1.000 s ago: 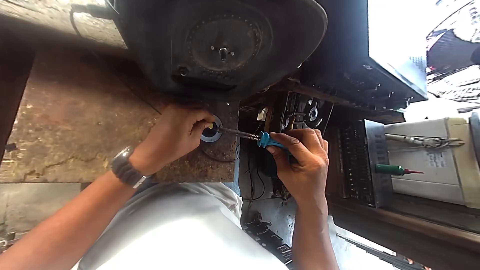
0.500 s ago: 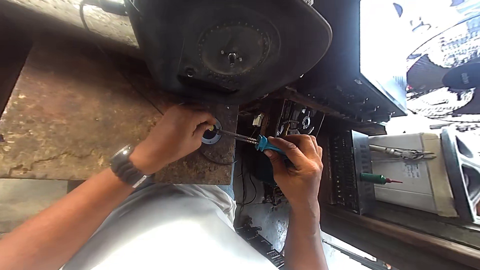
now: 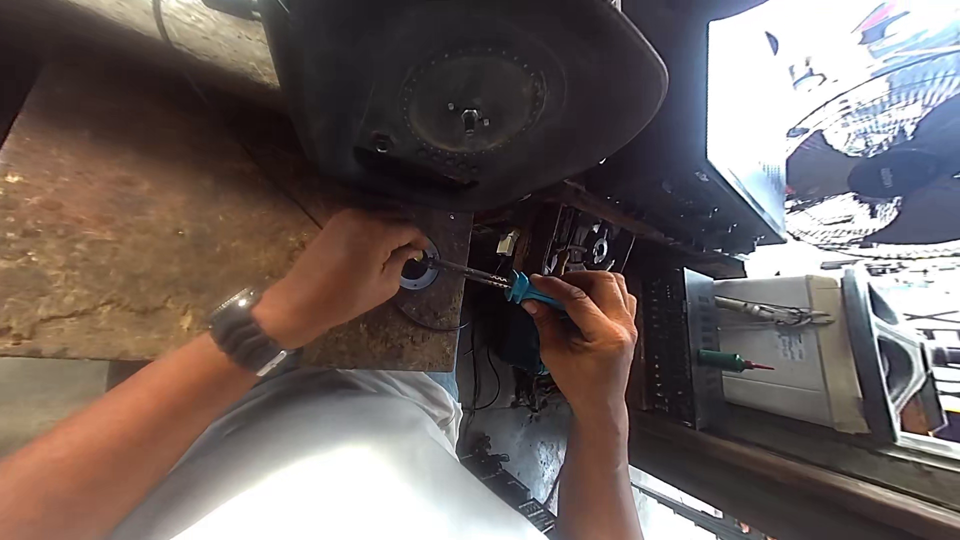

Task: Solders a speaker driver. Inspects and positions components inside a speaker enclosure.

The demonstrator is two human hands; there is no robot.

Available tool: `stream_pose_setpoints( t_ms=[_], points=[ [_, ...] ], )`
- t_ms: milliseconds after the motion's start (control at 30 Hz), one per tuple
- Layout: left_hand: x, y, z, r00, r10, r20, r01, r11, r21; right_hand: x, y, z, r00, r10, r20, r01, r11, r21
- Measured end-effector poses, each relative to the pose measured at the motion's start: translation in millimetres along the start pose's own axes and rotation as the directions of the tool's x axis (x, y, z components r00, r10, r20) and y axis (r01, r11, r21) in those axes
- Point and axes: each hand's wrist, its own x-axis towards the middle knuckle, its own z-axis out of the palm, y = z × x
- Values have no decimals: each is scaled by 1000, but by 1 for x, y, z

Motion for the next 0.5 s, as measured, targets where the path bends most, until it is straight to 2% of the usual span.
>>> stream_pose_setpoints(
  t_ms=[500],
  points=[
    [-1, 0, 0, 1000, -4, -11, 4, 1000, 16, 1, 1, 1, 1000, -3, 2, 3, 1000, -10]
  ],
)
